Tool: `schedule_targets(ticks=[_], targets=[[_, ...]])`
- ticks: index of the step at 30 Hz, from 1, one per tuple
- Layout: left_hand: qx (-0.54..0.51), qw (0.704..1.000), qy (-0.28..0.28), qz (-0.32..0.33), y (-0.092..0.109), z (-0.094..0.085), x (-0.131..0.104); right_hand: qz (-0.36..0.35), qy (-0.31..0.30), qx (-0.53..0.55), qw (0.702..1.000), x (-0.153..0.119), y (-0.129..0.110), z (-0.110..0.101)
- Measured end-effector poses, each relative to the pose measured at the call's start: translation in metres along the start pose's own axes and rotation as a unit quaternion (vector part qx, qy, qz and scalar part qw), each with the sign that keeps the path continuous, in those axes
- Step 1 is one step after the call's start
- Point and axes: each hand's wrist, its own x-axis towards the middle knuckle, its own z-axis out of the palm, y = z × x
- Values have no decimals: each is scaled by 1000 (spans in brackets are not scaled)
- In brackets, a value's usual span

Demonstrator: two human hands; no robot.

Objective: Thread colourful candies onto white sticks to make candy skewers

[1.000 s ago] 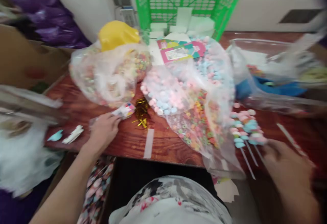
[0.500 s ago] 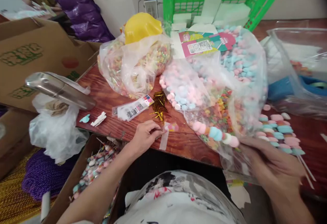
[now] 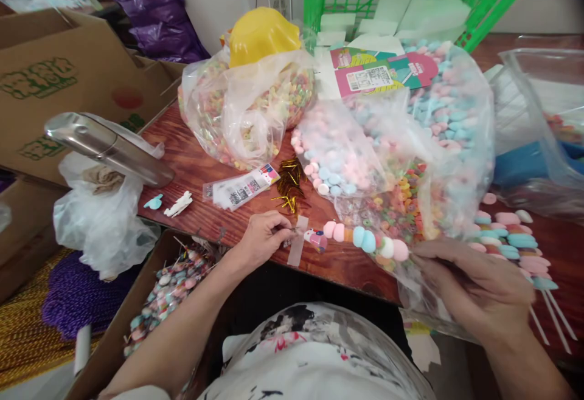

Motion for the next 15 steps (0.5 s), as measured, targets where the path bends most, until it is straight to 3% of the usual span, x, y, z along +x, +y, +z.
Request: schedule_targets(ticks=[3,8,15], targets=[[-15,999,-31,0,-2,-3,4,11,26,21,999,-7,-4,-4],[-24,997,-77,6,-1,-7,10,-7,-28,8,1000,-20,2,1],[7,994,-108,35,2,-7,9,-109,-36,-54,992,-20,8,5]])
